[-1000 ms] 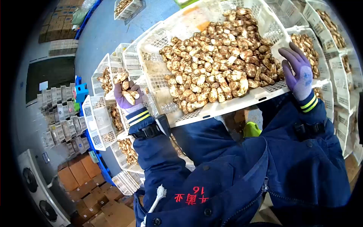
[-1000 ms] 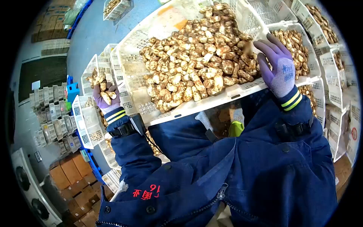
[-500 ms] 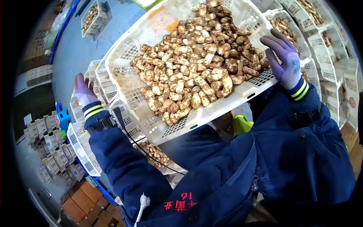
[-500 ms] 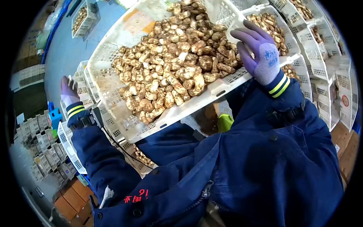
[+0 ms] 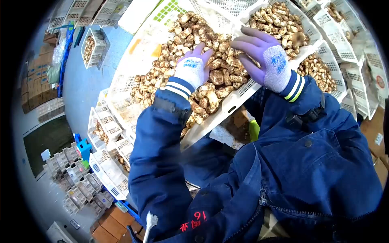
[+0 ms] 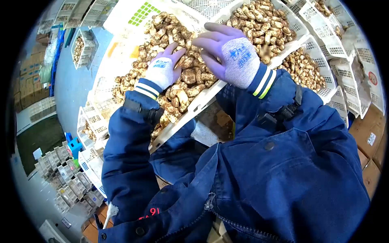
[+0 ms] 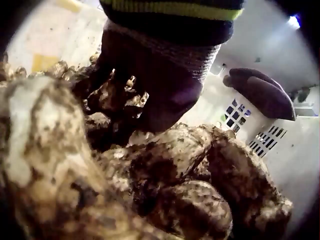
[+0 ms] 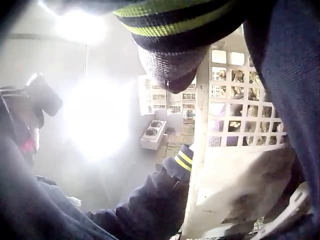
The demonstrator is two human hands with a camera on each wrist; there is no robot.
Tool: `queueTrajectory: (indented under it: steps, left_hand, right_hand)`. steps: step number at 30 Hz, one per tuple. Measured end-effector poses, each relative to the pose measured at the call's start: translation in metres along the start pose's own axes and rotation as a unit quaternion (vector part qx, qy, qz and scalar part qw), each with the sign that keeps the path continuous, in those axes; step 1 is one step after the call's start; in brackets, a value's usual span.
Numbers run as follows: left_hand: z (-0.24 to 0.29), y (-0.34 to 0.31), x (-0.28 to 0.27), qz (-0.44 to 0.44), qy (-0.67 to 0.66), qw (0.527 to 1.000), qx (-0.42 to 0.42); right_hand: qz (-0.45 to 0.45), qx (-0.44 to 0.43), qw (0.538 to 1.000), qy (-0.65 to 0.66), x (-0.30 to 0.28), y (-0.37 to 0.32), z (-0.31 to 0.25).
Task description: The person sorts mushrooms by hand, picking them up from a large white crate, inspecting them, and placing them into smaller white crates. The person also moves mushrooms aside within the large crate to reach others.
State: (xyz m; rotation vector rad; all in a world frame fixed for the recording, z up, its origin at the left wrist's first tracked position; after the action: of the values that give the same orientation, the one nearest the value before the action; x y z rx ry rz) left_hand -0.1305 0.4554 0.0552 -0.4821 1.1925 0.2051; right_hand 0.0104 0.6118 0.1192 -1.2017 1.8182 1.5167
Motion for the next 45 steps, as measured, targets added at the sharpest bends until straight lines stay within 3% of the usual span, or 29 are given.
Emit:
queueTrajectory:
  steps: [3, 4, 5, 7, 8, 9, 10, 12, 13, 16, 18, 20, 21, 24, 25, 26, 28, 29, 30, 32, 33, 34, 35, 36, 37, 38, 40, 44, 45]
  left_hand:
    - [-0.010, -0.014, -0.006, 0.048, -0.122, 0.991, 0.017]
    - [-0.026, -0.024, -0.003, 0.117, -0.116, 0.986, 0.035]
    - [-0.044, -0.034, -0.009, 0.078, -0.248, 0.955, -0.142]
    - [-0.071, -0.062, -0.019, 0.122, -0.439, 0.853, -0.254]
    - [-0.074, -0.071, -0.029, 0.209, -0.504, 0.817, -0.189]
    - [-0.076, -0.081, -0.025, 0.244, -0.628, 0.707, -0.213]
    - [-0.083, -0.085, -0.024, 0.236, -0.604, 0.716, -0.259]
    - [-0.099, -0.086, -0.026, 0.244, -0.496, 0.797, -0.243]
    - [-0.087, -0.081, -0.033, 0.236, -0.460, 0.813, -0.267]
    - [-0.047, -0.069, -0.036, 0.078, -0.272, 0.938, -0.199]
    - [-0.027, -0.067, -0.031, -0.072, -0.112, 0.964, -0.231]
    - [-0.028, -0.073, -0.001, -0.056, -0.038, 0.984, -0.167]
    - [-0.026, -0.074, 0.000, -0.001, -0.023, 0.989, -0.144]
    - [-0.048, -0.085, -0.006, -0.091, -0.313, 0.907, -0.268]
    - [-0.054, -0.093, -0.012, -0.059, -0.499, 0.816, -0.285]
    - [-0.062, -0.099, -0.024, -0.037, -0.531, 0.807, -0.256]
    - [-0.070, -0.115, -0.032, 0.058, -0.759, 0.624, -0.178]
    - [-0.071, -0.113, -0.034, 0.064, -0.809, 0.569, -0.129]
    - [-0.073, -0.110, -0.033, 0.107, -0.816, 0.558, -0.106]
    - [-0.081, -0.091, -0.029, 0.145, -0.811, 0.533, -0.192]
    - [-0.100, -0.073, -0.016, 0.159, -0.704, 0.653, -0.232]
    - [-0.073, -0.054, -0.029, 0.148, -0.571, 0.744, -0.315]
    - [-0.060, -0.036, -0.030, 0.126, -0.408, 0.861, -0.277]
    - [-0.050, -0.018, -0.027, 0.099, -0.228, 0.942, -0.227]
    - [-0.046, -0.004, -0.017, 0.099, -0.090, 0.979, -0.155]
    - [-0.036, 0.004, -0.010, 0.097, 0.050, 0.991, -0.080]
    - [-0.045, 0.007, -0.002, -0.009, 0.013, 0.987, -0.159]
    - [-0.068, -0.040, -0.007, -0.103, -0.193, 0.941, -0.257]
    - [-0.070, -0.051, -0.013, -0.089, -0.214, 0.943, -0.239]
  right_hand:
    - [0.014, 0.003, 0.999, 0.036, -0.002, -0.003, 0.002]
    - [0.022, -0.002, 0.999, 0.037, -0.001, -0.003, 0.004]
    - [0.019, 0.001, 0.999, 0.048, -0.001, -0.003, 0.005]
    - [0.007, 0.006, 0.997, 0.071, -0.002, -0.005, 0.006]
    - [0.012, 0.001, 0.997, 0.071, -0.001, -0.006, 0.006]
    - [0.017, -0.006, 0.997, 0.071, 0.001, -0.006, 0.008]
    - [0.022, -0.015, 0.997, 0.070, 0.002, -0.005, 0.008]
    - [0.016, -0.006, 0.998, 0.068, -0.001, -0.003, 0.005]
    - [0.016, -0.001, 0.998, 0.066, -0.002, -0.003, 0.004]
    - [0.033, -0.007, 0.999, 0.040, -0.001, -0.003, 0.005]
    - [0.027, -0.004, 0.999, 0.036, 0.001, -0.002, 0.004]
    - [0.027, -0.001, 0.999, 0.028, 0.000, 0.000, 0.002]
    - [0.025, -0.001, 0.999, 0.023, 0.000, 0.001, 0.001]
    - [0.027, -0.004, 0.999, 0.017, 0.003, -0.003, 0.004]
    - [0.031, -0.006, 0.999, 0.019, 0.004, -0.003, 0.005]
    - [0.033, -0.005, 0.999, 0.021, 0.003, -0.002, 0.004]
    - [0.032, -0.001, 0.999, 0.025, 0.002, -0.002, 0.003]
    - [0.027, -0.002, 0.999, 0.023, 0.001, -0.002, 0.003]
    - [0.028, -0.003, 0.999, 0.024, 0.001, -0.001, 0.003]
    - [0.029, -0.004, 0.999, 0.025, 0.002, -0.001, 0.003]
    - [0.026, -0.001, 1.000, 0.014, 0.000, -0.001, 0.001]
    - [0.025, -0.004, 1.000, 0.013, 0.000, 0.000, 0.000]
    - [0.023, -0.006, 1.000, 0.009, 0.000, 0.000, 0.001]
    - [0.021, -0.007, 1.000, 0.006, 0.001, -0.001, 0.002]
    - [0.018, -0.008, 1.000, 0.015, 0.003, -0.001, 0.004]
    - [0.019, -0.009, 1.000, 0.018, 0.004, -0.001, 0.005]
    - [0.023, -0.006, 1.000, 0.013, 0.003, -0.002, 0.004]
    - [0.028, -0.009, 0.999, 0.016, 0.002, -0.002, 0.004]
    - [0.029, -0.007, 0.999, 0.020, 0.001, -0.001, 0.003]
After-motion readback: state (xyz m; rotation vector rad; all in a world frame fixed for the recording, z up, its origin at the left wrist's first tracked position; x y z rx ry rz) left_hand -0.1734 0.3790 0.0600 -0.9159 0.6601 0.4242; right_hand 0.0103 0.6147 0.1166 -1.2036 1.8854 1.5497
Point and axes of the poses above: each hand's wrist, its own y-axis towards the middle knuckle, its own x-axis out of the palm, z = x × y, the point moved 4 cm from there along y, towards the middle knuckle, and after that the axes turned 7 degrees about -y, right-handed, at the moved point
